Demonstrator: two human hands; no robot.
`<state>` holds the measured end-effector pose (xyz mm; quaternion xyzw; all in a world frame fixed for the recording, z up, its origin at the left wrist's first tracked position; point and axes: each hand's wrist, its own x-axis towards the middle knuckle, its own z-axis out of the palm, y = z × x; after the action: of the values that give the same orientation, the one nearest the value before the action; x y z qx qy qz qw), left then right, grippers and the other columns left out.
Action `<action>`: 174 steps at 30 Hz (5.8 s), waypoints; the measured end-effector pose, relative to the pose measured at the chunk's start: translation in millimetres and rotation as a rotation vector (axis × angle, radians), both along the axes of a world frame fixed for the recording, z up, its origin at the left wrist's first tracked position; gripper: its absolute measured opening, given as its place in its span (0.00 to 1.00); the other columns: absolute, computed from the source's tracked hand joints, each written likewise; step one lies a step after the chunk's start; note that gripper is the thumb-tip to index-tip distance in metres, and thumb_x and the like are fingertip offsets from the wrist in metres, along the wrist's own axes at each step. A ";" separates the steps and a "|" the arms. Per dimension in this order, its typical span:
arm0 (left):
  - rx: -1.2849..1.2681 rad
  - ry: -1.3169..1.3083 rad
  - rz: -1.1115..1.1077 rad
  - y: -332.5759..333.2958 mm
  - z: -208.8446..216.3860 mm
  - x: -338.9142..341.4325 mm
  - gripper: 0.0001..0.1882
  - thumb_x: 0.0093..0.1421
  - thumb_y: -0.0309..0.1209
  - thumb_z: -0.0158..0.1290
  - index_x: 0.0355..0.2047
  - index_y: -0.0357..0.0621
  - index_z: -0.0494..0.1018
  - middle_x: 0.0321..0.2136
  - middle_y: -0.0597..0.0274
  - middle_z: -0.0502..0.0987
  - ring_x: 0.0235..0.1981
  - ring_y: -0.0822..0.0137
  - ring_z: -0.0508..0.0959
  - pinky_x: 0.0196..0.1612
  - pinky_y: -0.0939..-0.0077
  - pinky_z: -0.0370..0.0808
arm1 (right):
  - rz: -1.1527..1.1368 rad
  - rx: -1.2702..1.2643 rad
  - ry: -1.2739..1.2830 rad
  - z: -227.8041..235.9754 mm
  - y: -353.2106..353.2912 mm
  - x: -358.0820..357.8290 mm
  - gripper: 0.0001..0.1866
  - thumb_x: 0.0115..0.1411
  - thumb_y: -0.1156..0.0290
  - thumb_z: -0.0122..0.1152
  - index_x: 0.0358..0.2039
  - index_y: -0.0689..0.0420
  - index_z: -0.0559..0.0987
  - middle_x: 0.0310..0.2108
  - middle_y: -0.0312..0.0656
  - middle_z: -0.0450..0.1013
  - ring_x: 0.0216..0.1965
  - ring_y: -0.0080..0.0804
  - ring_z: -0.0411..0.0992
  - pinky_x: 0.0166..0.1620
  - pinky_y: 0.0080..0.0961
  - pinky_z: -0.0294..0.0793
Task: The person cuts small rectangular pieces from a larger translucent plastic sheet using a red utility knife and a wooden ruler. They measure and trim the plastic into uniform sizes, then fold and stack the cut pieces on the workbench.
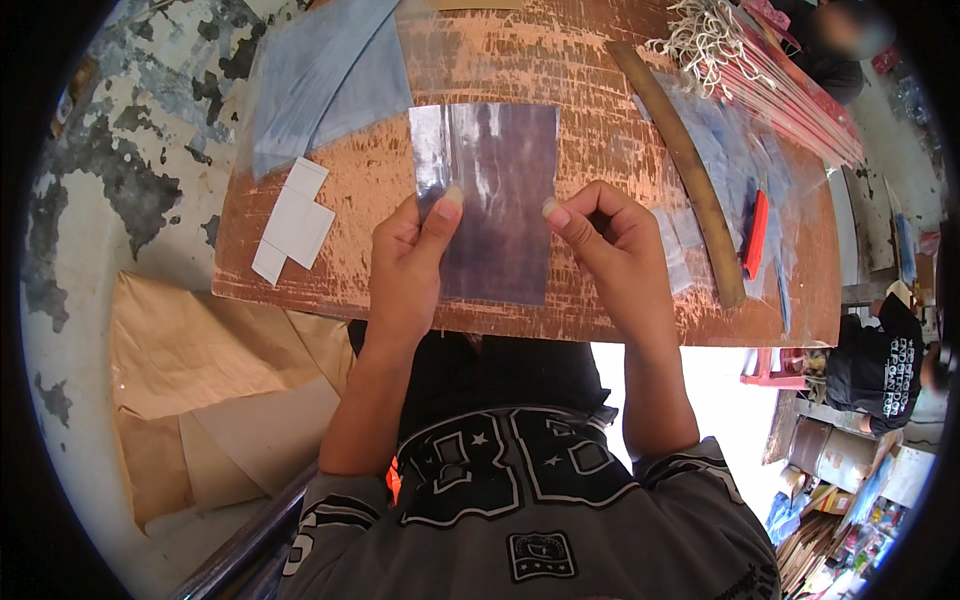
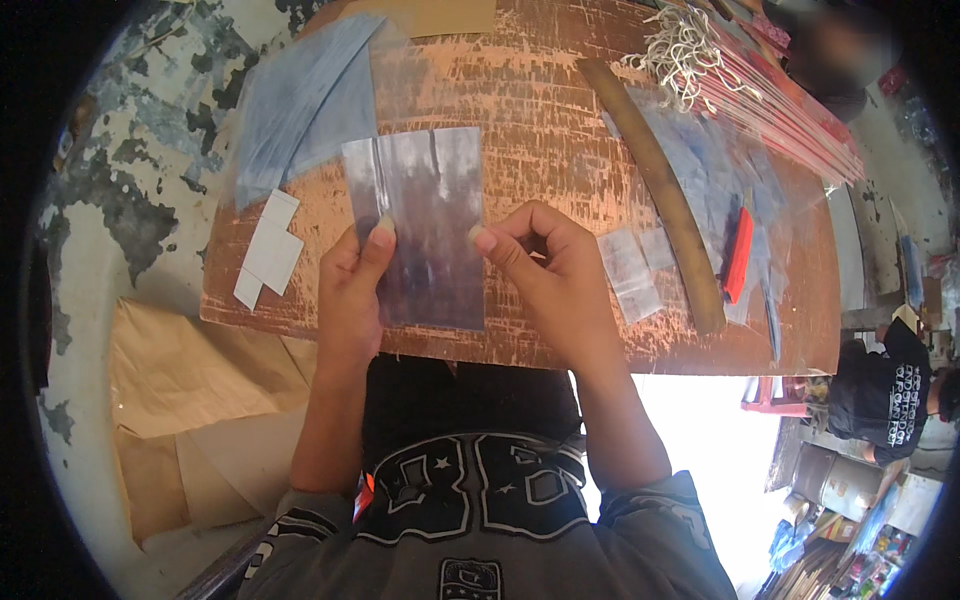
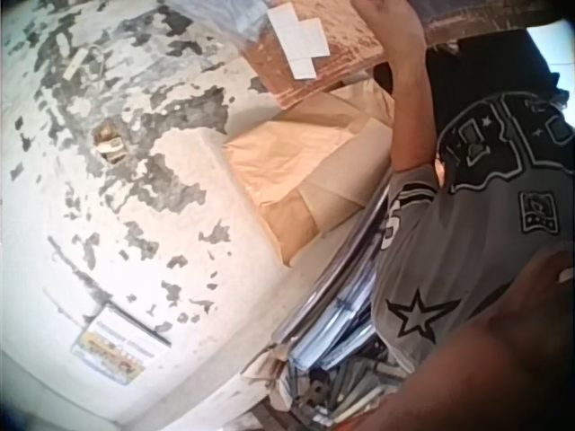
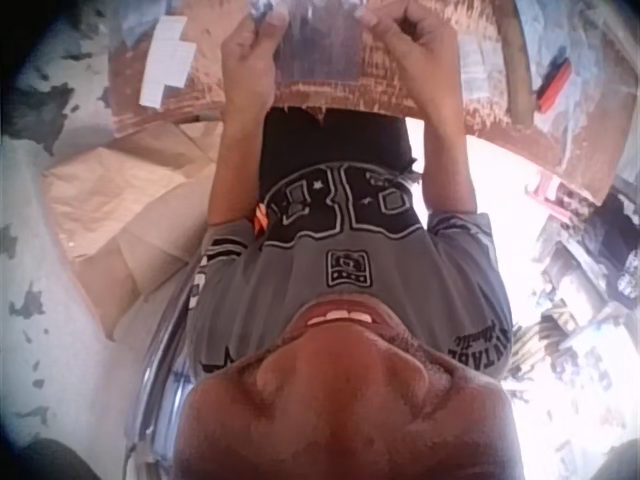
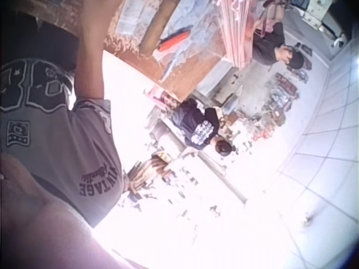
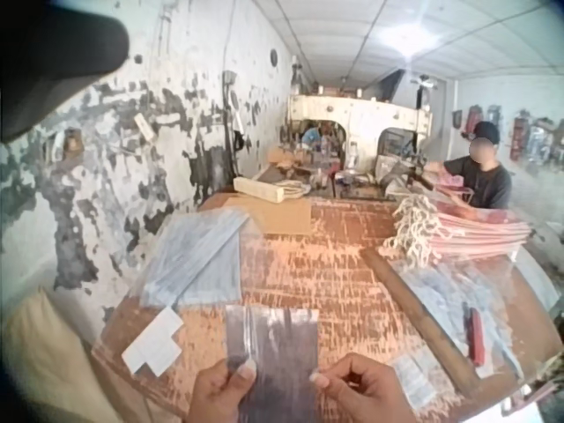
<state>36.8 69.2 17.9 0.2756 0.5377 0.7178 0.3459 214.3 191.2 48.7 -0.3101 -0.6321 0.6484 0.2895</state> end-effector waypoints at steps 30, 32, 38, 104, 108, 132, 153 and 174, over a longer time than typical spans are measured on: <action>-0.338 0.260 -0.561 -12.9 44.6 -32.0 0.19 0.74 0.38 0.57 0.54 0.32 0.80 0.37 0.65 0.85 0.36 0.78 0.80 0.42 0.79 0.78 | 0.152 0.145 0.068 8.5 24.3 12.4 0.22 0.75 0.58 0.63 0.59 0.61 0.80 0.45 0.40 0.82 0.46 0.22 0.77 0.48 0.21 0.75; -0.353 0.322 -0.638 -8.1 47.6 -35.4 0.20 0.74 0.39 0.57 0.53 0.33 0.81 0.34 0.64 0.85 0.34 0.78 0.80 0.40 0.78 0.77 | 0.225 0.135 0.034 11.7 25.4 11.0 0.20 0.75 0.59 0.63 0.56 0.62 0.82 0.42 0.38 0.83 0.44 0.21 0.77 0.48 0.20 0.75; -0.416 0.519 -0.758 3.2 52.1 -43.7 0.20 0.73 0.40 0.58 0.48 0.31 0.81 0.31 0.67 0.82 0.33 0.79 0.76 0.39 0.78 0.74 | 0.343 0.001 -0.028 10.6 27.1 10.4 0.15 0.75 0.64 0.63 0.51 0.64 0.84 0.38 0.30 0.81 0.38 0.13 0.73 0.41 0.15 0.71; 0.014 0.453 0.410 9.2 21.6 -41.8 0.12 0.71 0.31 0.62 0.34 0.41 0.72 0.23 0.74 0.70 0.22 0.82 0.66 0.26 0.85 0.63 | -0.202 -0.159 0.415 -18.8 52.0 27.2 0.10 0.76 0.69 0.59 0.50 0.60 0.83 0.44 0.32 0.83 0.43 0.18 0.78 0.51 0.17 0.76; 0.034 0.451 0.418 5.7 23.5 -36.3 0.05 0.70 0.27 0.61 0.41 0.39 0.76 0.23 0.73 0.70 0.24 0.81 0.68 0.31 0.84 0.67 | -0.115 -0.218 0.481 -16.3 53.8 27.8 0.10 0.77 0.70 0.58 0.52 0.59 0.82 0.46 0.33 0.82 0.46 0.19 0.78 0.56 0.20 0.76; 0.078 -0.104 -0.037 14.2 20.1 8.2 0.19 0.74 0.35 0.58 0.56 0.31 0.76 0.48 0.52 0.83 0.47 0.62 0.85 0.49 0.62 0.87 | -0.153 0.074 0.246 12.0 17.9 11.7 0.15 0.75 0.63 0.63 0.49 0.62 0.84 0.32 0.29 0.79 0.33 0.12 0.73 0.38 0.15 0.72; 0.187 -0.181 -0.054 18.3 14.2 6.1 0.20 0.73 0.37 0.60 0.56 0.32 0.77 0.48 0.58 0.83 0.47 0.69 0.83 0.55 0.68 0.81 | 0.019 0.140 0.097 11.5 31.0 23.2 0.17 0.76 0.59 0.61 0.48 0.63 0.83 0.37 0.33 0.81 0.39 0.17 0.76 0.46 0.21 0.76; 0.193 -0.247 0.012 20.8 13.7 -4.7 0.19 0.73 0.37 0.60 0.56 0.34 0.78 0.49 0.58 0.84 0.47 0.68 0.83 0.55 0.69 0.81 | 0.091 0.058 0.081 16.3 31.0 20.9 0.17 0.73 0.60 0.65 0.47 0.64 0.84 0.35 0.37 0.83 0.36 0.21 0.80 0.42 0.21 0.79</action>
<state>32.1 90.1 31.6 0.2138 0.4213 0.7966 0.3771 235.2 222.1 64.9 -0.2460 -0.6519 0.6542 0.2942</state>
